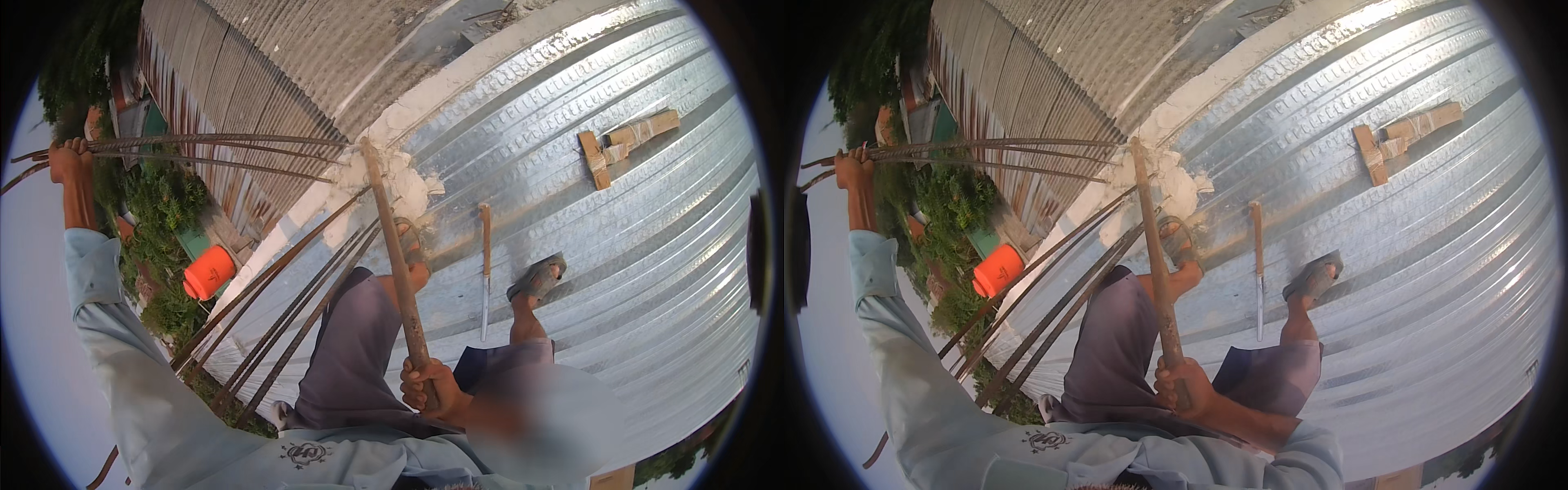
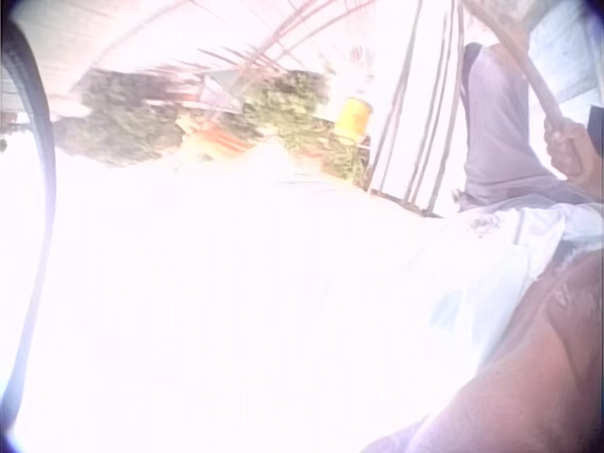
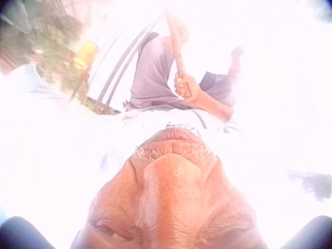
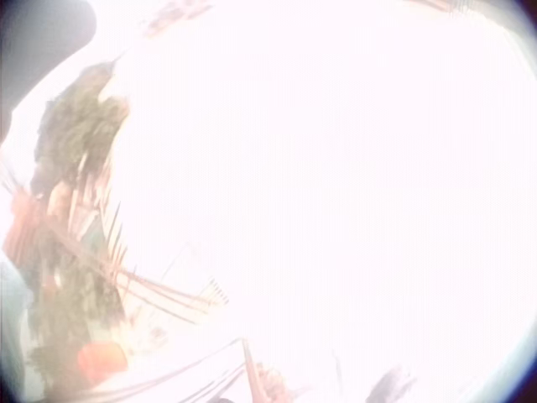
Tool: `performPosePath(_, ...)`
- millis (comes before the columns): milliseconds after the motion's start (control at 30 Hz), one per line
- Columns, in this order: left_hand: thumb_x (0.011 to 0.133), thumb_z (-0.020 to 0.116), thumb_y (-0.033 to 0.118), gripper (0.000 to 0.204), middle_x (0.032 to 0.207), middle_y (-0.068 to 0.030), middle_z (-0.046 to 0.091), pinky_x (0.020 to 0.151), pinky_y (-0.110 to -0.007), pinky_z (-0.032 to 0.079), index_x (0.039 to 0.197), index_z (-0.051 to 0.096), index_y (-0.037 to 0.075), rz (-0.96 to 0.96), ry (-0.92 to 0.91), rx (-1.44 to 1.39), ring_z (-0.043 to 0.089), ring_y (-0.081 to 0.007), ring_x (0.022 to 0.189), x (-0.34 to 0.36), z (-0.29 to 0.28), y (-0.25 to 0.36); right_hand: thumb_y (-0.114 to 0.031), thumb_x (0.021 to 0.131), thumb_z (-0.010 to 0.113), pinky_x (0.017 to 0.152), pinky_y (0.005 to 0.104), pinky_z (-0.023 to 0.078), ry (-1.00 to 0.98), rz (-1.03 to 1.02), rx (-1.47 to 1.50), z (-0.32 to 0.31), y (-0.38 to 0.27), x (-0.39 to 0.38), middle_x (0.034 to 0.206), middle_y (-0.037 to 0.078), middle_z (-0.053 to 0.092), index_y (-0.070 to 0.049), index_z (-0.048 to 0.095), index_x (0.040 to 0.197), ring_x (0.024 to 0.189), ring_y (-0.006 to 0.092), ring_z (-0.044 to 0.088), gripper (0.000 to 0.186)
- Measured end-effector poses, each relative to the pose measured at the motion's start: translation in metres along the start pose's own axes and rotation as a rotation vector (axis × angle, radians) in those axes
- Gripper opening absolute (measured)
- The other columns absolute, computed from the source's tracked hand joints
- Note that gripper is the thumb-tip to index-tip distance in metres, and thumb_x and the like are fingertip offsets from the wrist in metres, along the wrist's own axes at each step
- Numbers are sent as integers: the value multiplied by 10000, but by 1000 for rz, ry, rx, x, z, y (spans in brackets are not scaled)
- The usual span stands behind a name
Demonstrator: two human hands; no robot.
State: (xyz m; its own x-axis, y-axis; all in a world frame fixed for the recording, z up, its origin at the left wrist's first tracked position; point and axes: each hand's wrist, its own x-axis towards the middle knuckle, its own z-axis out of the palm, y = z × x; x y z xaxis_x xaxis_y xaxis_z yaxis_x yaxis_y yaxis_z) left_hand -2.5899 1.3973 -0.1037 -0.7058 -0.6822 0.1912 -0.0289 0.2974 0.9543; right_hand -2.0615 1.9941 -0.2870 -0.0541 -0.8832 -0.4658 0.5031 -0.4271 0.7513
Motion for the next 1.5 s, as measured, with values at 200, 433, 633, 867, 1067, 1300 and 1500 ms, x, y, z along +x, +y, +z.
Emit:
performPosePath(200, 1004, 477, 231, 219, 709, -40, 359, 525, -351, 236, 1115, 486, 42, -38, 182, -56, 280, -174, 568, -21, 19, -1, -56, 839, 650, 427, 309, 358, 50, -50, 5, -3, 2, -2, 641, 26, 495, -85, 545, 915, 470, 152, 454, 133)
performPosePath(433, 991, 513, 246, 296, 813, -94, 487, 582, -385, 294, 1182, 509, 19, -69, 27, -74, 376, -208, 632, 60, 39, -46, -60, 855, 601, 432, 311, 415, -22, -50, 54, 28, 13, 11, 660, 21, 494, -79, 578, 995, 474, 150, 483, 143)
performPosePath(633, 985, 522, 254, 315, 887, -116, 513, 653, -412, 325, 1187, 518, 13, -92, 7, -74, 421, -234, 698, 85, 43, -62, -63, 836, 651, 418, 309, 402, 17, 3, 135, 65, 29, 18, 641, 28, 505, -97, 537, 916, 462, 149, 482, 143)
performPosePath(867, 977, 533, 265, 338, 974, -143, 542, 735, -443, 360, 1193, 528, 5, -109, 86, -89, 475, -263, 776, 63, 37, -60, -69, 842, 598, 431, 302, 420, -42, -77, 85, 40, 32, 24, 658, 18, 489, -87, 571, 995, 490, 139, 479, 157)
performPosePath(1067, 971, 542, 274, 357, 1049, -166, 567, 805, -469, 390, 1199, 537, -1, -119, 17, -106, 521, -289, 842, 87, 59, -78, -74, 838, 607, 430, 305, 419, -12, -60, 92, 58, 48, 36, 652, 18, 487, -85, 589, 1007, 492, 135, 480, 171)
performPosePath(1300, 964, 553, 284, 379, 1135, -192, 597, 887, -501, 426, 1205, 547, -9, -151, 29, -90, 574, -319, 920, 56, 43, -57, -62, 844, 612, 410, 298, 407, -157, -133, 101, 21, 42, 33, 644, 22, 492, -94, 550, 939, 478, 134, 490, 118)
performPosePath(1500, 957, 562, 293, 399, 1210, -215, 622, 957, -527, 456, 1210, 556, -15, -205, 101, -94, 620, -344, 986, 13, 13, -32, -40, 858, 657, 433, 295, 478, 138, -224, -481, 12, 20, 15, 703, 12, 517, -69, 557, 979, 534, 122, 548, 160)
